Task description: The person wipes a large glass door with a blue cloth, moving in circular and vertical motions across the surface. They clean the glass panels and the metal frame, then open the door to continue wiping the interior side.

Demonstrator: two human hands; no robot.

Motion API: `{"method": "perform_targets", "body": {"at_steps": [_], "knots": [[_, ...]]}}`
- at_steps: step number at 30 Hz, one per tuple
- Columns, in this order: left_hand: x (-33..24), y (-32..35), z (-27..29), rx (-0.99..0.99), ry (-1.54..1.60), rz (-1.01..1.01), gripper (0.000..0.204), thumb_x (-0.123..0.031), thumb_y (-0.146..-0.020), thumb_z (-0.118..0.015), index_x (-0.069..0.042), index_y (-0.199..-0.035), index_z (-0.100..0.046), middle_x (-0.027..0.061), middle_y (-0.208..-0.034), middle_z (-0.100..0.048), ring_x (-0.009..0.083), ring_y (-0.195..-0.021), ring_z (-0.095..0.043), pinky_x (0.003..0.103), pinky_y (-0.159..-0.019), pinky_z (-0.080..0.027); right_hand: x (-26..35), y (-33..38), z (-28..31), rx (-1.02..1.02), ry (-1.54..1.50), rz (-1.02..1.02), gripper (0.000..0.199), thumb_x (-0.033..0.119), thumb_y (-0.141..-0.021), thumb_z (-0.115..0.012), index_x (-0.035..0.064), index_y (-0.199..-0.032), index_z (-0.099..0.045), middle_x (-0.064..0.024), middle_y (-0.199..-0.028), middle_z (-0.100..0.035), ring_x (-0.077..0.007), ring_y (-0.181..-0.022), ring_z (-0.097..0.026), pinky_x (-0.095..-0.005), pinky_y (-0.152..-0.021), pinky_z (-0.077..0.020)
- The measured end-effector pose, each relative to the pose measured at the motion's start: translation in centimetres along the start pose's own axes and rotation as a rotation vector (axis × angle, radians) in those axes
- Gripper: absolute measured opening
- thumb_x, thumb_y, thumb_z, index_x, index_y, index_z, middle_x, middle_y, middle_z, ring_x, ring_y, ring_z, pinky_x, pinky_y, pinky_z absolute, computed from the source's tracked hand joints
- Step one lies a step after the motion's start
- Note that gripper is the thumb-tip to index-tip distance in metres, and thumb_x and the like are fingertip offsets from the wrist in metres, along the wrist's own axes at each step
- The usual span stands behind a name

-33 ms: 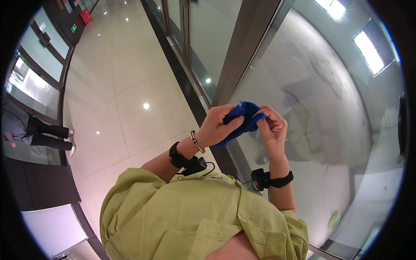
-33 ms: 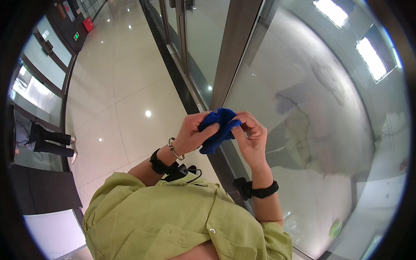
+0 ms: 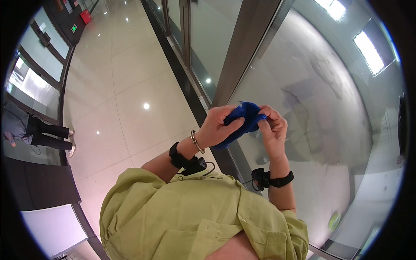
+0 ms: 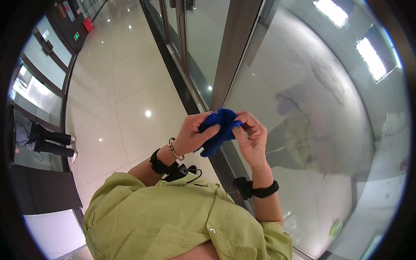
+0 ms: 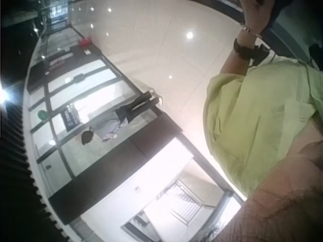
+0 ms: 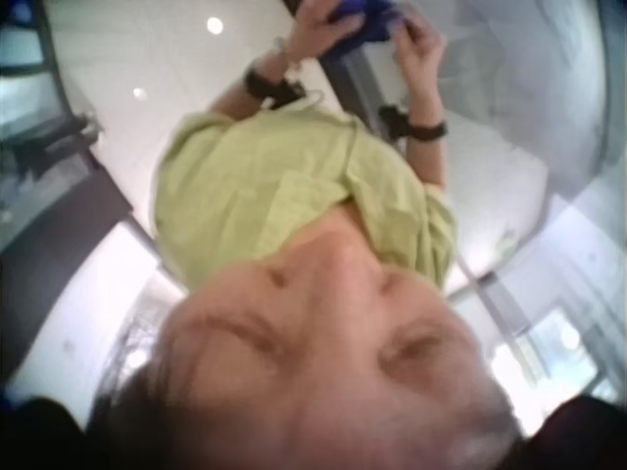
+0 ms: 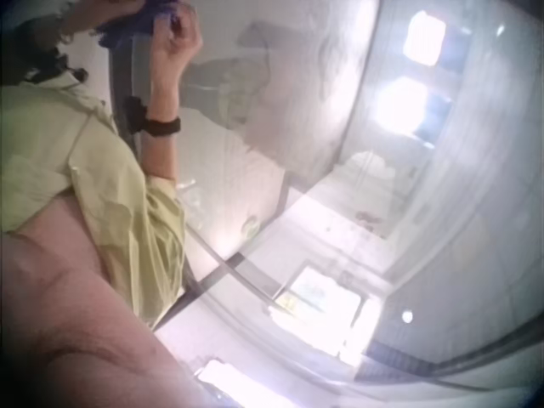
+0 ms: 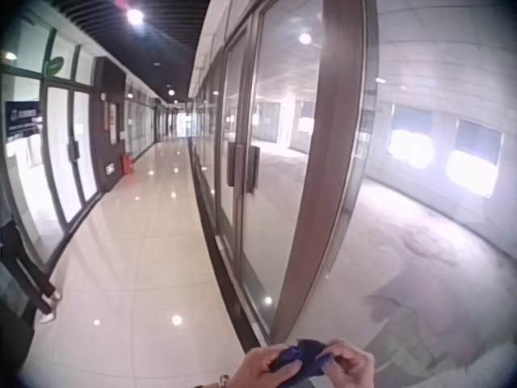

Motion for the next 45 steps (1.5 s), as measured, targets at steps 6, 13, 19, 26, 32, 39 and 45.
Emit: {"method": "perform_targets", "body": {"at_steps": [6,13,19,26,32,39,45], "knots": [[0.4,-0.1,-0.4,-0.021,0.01,-0.045,0.023,-0.021,-0.094,-0.062,0.0,-0.085,-0.059,-0.0038,-0.065,-0.05,0.0046,-0.063,-0.041,0.022,-0.055,-0.039,0.0,0.4,0.9,-0.103,0.073,-0.053,0.005,-0.003,-0.085,-0.063,-0.0007,-0.087,-0.06,-0.0011,-0.089,-0.059,-0.0074,-0.08,-0.054,-0.0205,-0.073,-0.0447],[2.5,0.1,0.2,-0.126,0.071,0.051,0.038,-0.03,-0.101,-0.052,-0.001,-0.076,-0.052,-0.0086,-0.065,-0.039,0.0019,-0.063,-0.033,0.021,-0.051,-0.028,1.1,0.5,-0.4,0.002,0.179,-0.103,0.01,-0.004,-0.085,-0.065,-0.0004,-0.094,-0.065,0.0008,-0.086,-0.063,-0.0057,-0.076,-0.055,-0.0209,-0.07,-0.0456],[2.4,0.2,-1.7,-0.124,0.249,0.069,0.037,-0.029,-0.102,-0.049,0.001,-0.081,-0.055,-0.0084,-0.065,-0.041,0.0021,-0.064,-0.034,0.021,-0.052,-0.031,1.8,-0.2,-2.4,0.039,0.343,0.018,0.012,-0.002,-0.082,-0.067,0.0014,-0.094,-0.067,-0.0038,-0.081,-0.065,-0.0076,-0.07,-0.055,-0.0212,-0.067,-0.046],[2.3,0.6,-1.2,-0.044,0.112,0.114,0.034,-0.028,-0.102,-0.049,0.002,-0.092,-0.06,-0.0064,-0.07,-0.049,0.0025,-0.067,-0.038,0.021,-0.055,-0.036,0.9,-0.3,-1.3,-0.21,0.522,-0.012,0.008,0.001,-0.081,-0.071,0.0009,-0.086,-0.065,-0.0012,-0.069,-0.062,-0.0069,-0.058,-0.051,-0.023,-0.054,-0.0431],[1.2,0.1,-1.6,-0.022,0.116,0.098,0.034,-0.031,-0.101,-0.051,0.002,-0.094,-0.061,-0.0054,-0.074,-0.053,0.0028,-0.071,-0.043,0.021,-0.06,-0.042,0.7,-0.1,-1.0,-0.183,0.366,-0.008,0.008,0.002,-0.082,-0.071,0.0016,-0.087,-0.065,0.0008,-0.072,-0.062,-0.0047,-0.06,-0.05,-0.0218,-0.055,-0.0422],[1.6,-0.2,-2.0,0.083,0.103,0.06,0.029,-0.027,-0.098,-0.056,0.001,-0.093,-0.06,-0.0028,-0.071,-0.054,0.0041,-0.069,-0.043,0.023,-0.06,-0.043,1.6,-0.5,-1.4,-0.094,0.463,0.131,0.01,0.002,-0.082,-0.072,0.0025,-0.089,-0.066,-0.0002,-0.073,-0.063,-0.006,-0.059,-0.051,-0.0217,-0.055,-0.043],[0.6,-1.2,-0.8,0.034,-0.124,0.012,0.027,-0.022,-0.097,-0.056,0.001,-0.084,-0.057,0.0035,-0.063,-0.046,0.0067,-0.062,-0.039,0.025,-0.055,-0.04,0.3,-0.2,-0.6,-0.152,0.448,0.0,0.017,0.008,-0.077,-0.077,0.003,-0.086,-0.064,-0.0033,-0.069,-0.063,-0.0099,-0.055,-0.052,-0.0235,-0.054,-0.0442]]}}
Point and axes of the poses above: each hand's wrist, its own y-axis away from the middle knuckle, its own z-axis out of the back of the hand, x = y × z, the point moved 4 cm from there along -y, towards the middle knuckle
